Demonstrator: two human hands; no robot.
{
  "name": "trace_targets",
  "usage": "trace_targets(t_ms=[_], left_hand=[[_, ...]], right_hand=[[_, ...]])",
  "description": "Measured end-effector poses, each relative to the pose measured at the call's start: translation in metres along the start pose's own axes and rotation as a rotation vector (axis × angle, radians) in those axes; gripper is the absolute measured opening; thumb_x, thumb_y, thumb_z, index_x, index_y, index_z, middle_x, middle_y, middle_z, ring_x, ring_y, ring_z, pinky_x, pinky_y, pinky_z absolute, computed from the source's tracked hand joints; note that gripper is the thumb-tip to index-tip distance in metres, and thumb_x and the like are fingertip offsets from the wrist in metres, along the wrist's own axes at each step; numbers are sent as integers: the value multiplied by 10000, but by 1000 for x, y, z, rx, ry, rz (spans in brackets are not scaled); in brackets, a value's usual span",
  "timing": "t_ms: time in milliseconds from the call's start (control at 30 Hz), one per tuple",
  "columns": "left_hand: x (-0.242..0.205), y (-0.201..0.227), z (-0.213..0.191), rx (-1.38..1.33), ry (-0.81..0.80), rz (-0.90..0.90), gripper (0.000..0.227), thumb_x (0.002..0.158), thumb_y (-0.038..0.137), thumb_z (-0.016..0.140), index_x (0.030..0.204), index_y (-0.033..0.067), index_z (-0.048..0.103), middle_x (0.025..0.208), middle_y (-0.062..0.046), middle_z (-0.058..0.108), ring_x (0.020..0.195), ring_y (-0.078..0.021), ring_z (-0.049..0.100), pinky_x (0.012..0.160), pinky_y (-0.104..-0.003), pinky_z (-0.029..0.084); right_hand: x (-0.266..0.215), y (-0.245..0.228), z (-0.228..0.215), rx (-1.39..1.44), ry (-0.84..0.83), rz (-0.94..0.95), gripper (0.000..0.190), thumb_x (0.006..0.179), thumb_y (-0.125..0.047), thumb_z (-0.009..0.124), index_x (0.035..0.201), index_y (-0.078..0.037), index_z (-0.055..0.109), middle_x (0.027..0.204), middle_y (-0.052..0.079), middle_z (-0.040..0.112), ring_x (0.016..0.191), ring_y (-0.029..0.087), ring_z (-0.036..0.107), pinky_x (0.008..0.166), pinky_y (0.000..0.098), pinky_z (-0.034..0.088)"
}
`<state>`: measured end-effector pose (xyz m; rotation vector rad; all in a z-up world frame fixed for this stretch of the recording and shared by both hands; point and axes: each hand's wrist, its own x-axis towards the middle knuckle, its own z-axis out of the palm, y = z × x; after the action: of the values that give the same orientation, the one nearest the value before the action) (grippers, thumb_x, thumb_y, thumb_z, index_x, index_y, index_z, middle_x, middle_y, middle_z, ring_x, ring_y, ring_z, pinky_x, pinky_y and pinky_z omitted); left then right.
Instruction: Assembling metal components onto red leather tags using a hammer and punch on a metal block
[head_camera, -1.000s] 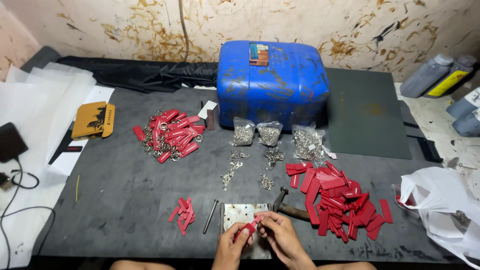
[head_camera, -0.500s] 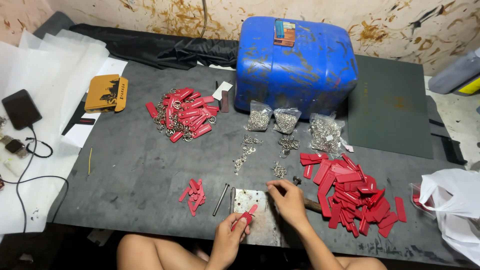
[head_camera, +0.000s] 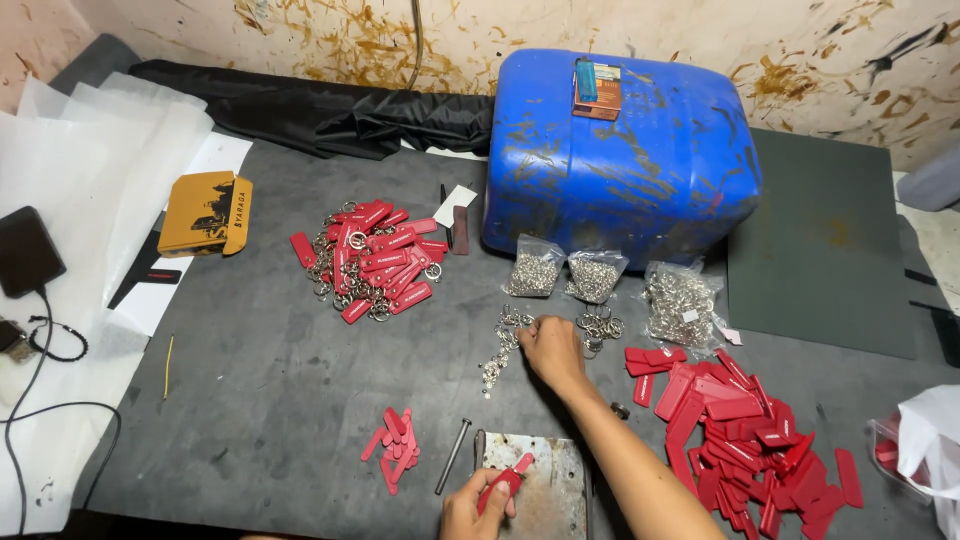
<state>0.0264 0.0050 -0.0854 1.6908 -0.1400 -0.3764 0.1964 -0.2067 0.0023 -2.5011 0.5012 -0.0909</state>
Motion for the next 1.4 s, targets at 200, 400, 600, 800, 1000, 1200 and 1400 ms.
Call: trace_targets(t_ms=[200,400,600,800,1000,1200,1400], left_hand=[[4,14,-2,-18,22,-1,231,911,211,624,990,78,795,594,33,734,499,-80,600,510,-221,486],[-8,48,-10,-198,53,-170,227,935,173,633,998,1,767,645,-36,706,509,-101,536,497,-238,437],[-20,75,-12,-210,75,-167,214,947,140,614,980,5,776,647,-25,694,520,-96,508,501,-238,411],[-33,67,-2,-366,-3,-181,205,983,113,589,985,-39,726,702,-77,673,568,-116,515,539,-240,429],[-46,73,6,-357,-31,-186,213,990,113,584,1020,-34,735,700,-70,666,577,-109,521,536,-230,420],[-53,83,9,-353,-69,-209,216,988,114,592,995,-36,747,695,-68,664,578,-101,522,526,-219,404],[-52,76,10,-393,-98,-190,206,991,102,593,1012,-43,738,698,-67,661,555,-89,477,508,-214,366]], right_hand=[[8,-19,-6,-87,-180,65,237,795,-175,758,604,-45,707,641,147,671,580,279,637,675,443,565],[-9,1,-6,164,58,12,184,709,-147,740,667,2,641,537,105,601,458,213,500,528,357,520],[-74,36,-28,1088,-173,153,387,800,96,654,1183,69,605,728,96,674,533,156,560,511,259,463],[-173,56,-33,1429,-252,328,265,888,42,689,1150,76,665,936,171,718,812,206,632,756,298,504],[-210,76,-14,1646,-215,436,251,935,45,646,1179,67,588,945,189,670,767,246,658,720,319,557],[-218,75,-18,1738,-208,424,219,948,27,629,1163,36,593,1002,175,662,810,219,630,760,316,543],[-218,72,-19,1761,-250,385,183,952,22,632,1133,36,605,957,153,653,788,199,616,751,315,533]])
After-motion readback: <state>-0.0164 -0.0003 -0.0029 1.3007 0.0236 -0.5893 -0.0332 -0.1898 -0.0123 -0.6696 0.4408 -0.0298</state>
